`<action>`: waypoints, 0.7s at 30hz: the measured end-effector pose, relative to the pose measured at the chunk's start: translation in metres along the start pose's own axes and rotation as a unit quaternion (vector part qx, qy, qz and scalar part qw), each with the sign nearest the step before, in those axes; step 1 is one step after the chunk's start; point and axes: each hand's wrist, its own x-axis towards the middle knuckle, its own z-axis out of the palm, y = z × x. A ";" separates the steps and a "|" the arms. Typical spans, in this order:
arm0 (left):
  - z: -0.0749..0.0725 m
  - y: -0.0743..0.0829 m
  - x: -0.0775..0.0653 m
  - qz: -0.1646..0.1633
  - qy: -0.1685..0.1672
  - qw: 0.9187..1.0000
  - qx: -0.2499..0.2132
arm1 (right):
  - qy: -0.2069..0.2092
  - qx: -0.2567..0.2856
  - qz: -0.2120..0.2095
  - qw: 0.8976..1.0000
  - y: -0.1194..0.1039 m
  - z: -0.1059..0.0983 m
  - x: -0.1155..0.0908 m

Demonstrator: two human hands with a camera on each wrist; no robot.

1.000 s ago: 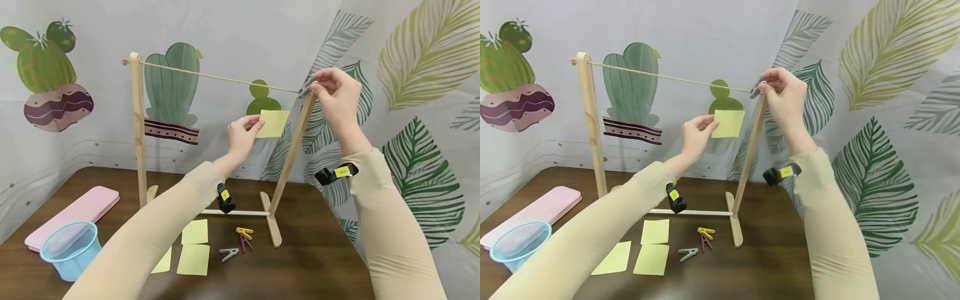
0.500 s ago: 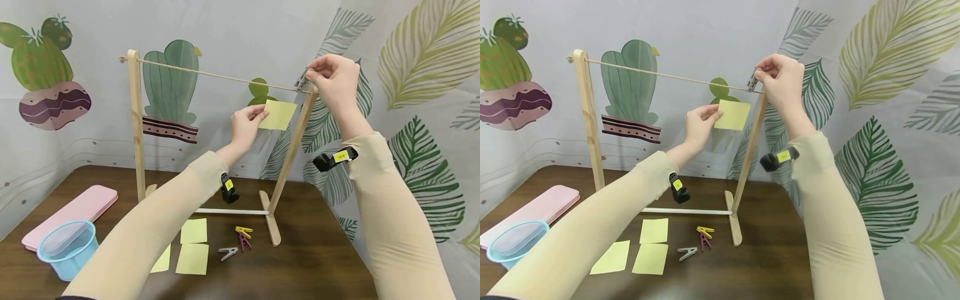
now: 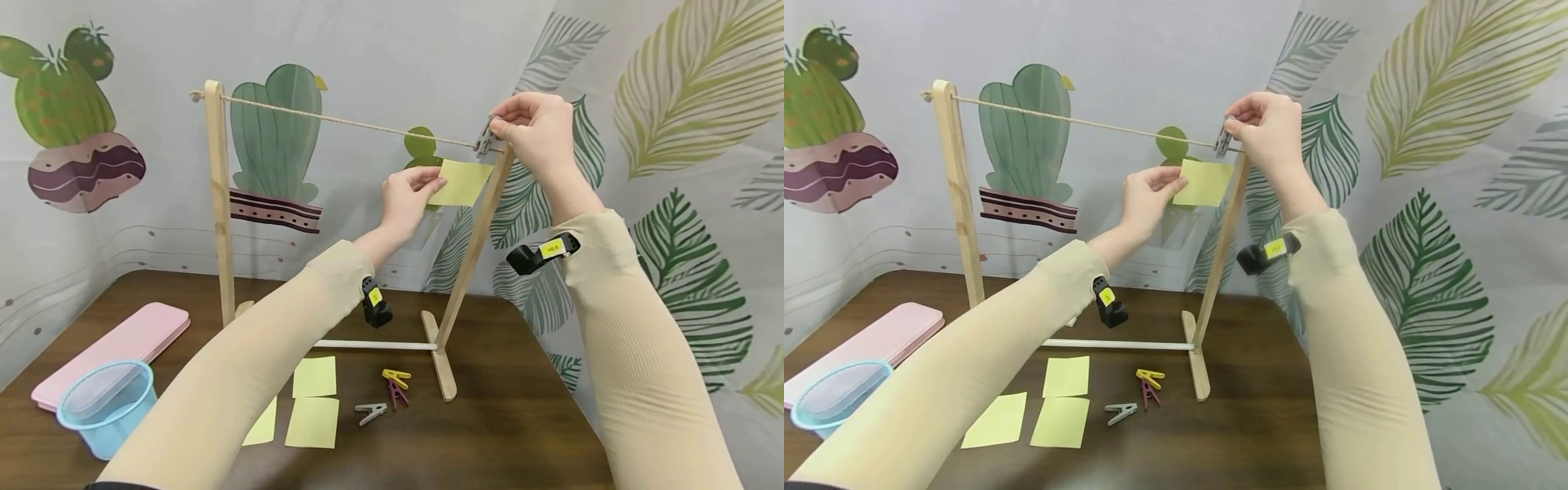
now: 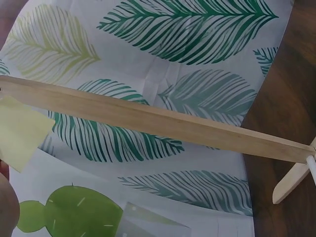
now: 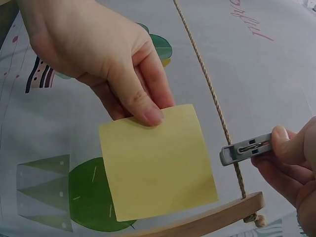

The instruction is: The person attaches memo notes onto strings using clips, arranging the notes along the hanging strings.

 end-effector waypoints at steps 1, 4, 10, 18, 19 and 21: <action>0.000 0.000 0.000 -0.001 -0.001 1.000 -0.002 | -0.002 -0.005 0.001 1.000 0.000 0.000 0.000; 0.000 0.003 0.002 -0.009 -0.004 1.000 -0.010 | -0.012 -0.022 0.006 1.000 -0.001 0.000 0.001; 0.001 0.007 0.004 -0.023 -0.009 0.999 -0.021 | -0.037 -0.054 0.028 0.997 -0.004 -0.002 0.001; 0.002 0.009 0.003 -0.022 0.002 0.999 -0.039 | -0.076 -0.093 0.025 0.992 -0.003 -0.002 -0.001; 0.002 0.010 0.003 -0.020 0.002 0.999 -0.038 | -0.079 -0.099 0.024 0.992 -0.003 -0.002 -0.002; 0.002 0.009 0.003 -0.017 0.002 0.999 -0.037 | -0.085 -0.109 0.023 0.990 -0.003 -0.002 -0.002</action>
